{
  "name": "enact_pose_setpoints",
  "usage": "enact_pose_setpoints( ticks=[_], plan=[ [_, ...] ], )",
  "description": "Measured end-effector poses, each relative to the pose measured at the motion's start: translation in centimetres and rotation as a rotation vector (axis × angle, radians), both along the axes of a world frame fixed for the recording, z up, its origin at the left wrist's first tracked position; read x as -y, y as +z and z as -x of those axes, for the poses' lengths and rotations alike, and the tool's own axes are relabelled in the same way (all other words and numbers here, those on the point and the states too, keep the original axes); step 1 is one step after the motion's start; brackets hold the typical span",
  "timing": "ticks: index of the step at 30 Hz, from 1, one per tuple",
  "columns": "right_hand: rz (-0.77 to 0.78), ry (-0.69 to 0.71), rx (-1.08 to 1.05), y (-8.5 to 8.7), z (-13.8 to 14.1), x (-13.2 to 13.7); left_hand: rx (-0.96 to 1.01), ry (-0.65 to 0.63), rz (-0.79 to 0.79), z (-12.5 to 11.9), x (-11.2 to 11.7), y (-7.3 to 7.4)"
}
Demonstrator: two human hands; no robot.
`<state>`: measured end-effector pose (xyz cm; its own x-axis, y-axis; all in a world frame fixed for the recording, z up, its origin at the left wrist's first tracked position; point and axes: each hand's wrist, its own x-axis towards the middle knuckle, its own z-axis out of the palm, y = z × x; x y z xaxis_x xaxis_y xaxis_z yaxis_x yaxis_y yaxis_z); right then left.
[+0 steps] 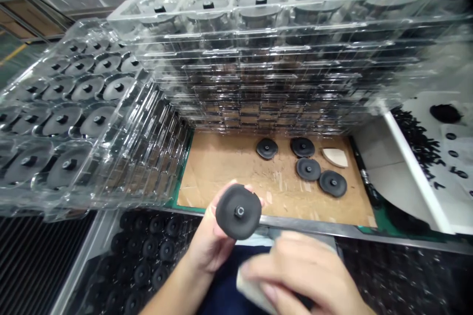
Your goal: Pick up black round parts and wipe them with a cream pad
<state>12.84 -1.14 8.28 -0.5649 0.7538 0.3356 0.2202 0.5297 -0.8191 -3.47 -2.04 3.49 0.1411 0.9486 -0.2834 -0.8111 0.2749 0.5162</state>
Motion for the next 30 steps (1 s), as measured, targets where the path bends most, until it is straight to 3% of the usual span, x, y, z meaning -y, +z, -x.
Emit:
enact_pose_setpoints(
  ticks=[2, 6, 9, 12, 15, 17, 19, 21, 23, 26, 30],
  plan=[
    [0.188, 0.033, -0.083, -0.7, -1.0, 0.1, 0.012, -0.001, -0.036, 0.1, -0.1, 0.1],
    [0.422, -0.388, -0.095, -2.8, -2.3, 0.2, 0.047, -0.024, -0.060, -0.1, -0.4, 0.4],
    [0.542, -0.496, -0.099, -3.6, -2.6, 0.3, 0.025, -0.016, -0.037, -0.1, -0.4, 0.4],
    [0.492, -0.519, -0.037, -3.0, -2.5, 0.1, -0.002, -0.003, -0.010, -0.2, -0.2, 0.3],
    [0.232, -0.514, -0.002, -1.3, -1.8, -0.6, -0.036, 0.019, 0.044, -0.6, -0.1, 0.3],
    [-0.003, -0.407, -0.032, -0.3, -1.0, -1.2, -0.087, 0.039, 0.104, -0.9, -0.1, 0.3],
    [-0.139, -0.240, -0.027, 0.3, -0.4, -1.9, -0.153, 0.063, 0.175, -1.0, -0.2, 0.4],
    [-0.125, -0.141, 0.086, 0.6, 0.0, -2.4, -0.200, 0.081, 0.237, -0.9, -0.2, 0.3],
    [-0.074, -0.163, 0.183, 0.6, 0.1, -2.7, -0.206, 0.089, 0.252, -0.8, -0.1, 0.2],
    [-0.068, -0.212, 0.040, 0.1, 0.4, -3.0, -0.179, 0.072, 0.213, -0.8, -0.2, -0.1],
    [0.243, -0.274, -0.047, -2.7, 0.1, -3.8, -0.185, 0.080, 0.278, -0.8, -0.5, -0.5]
  ],
)
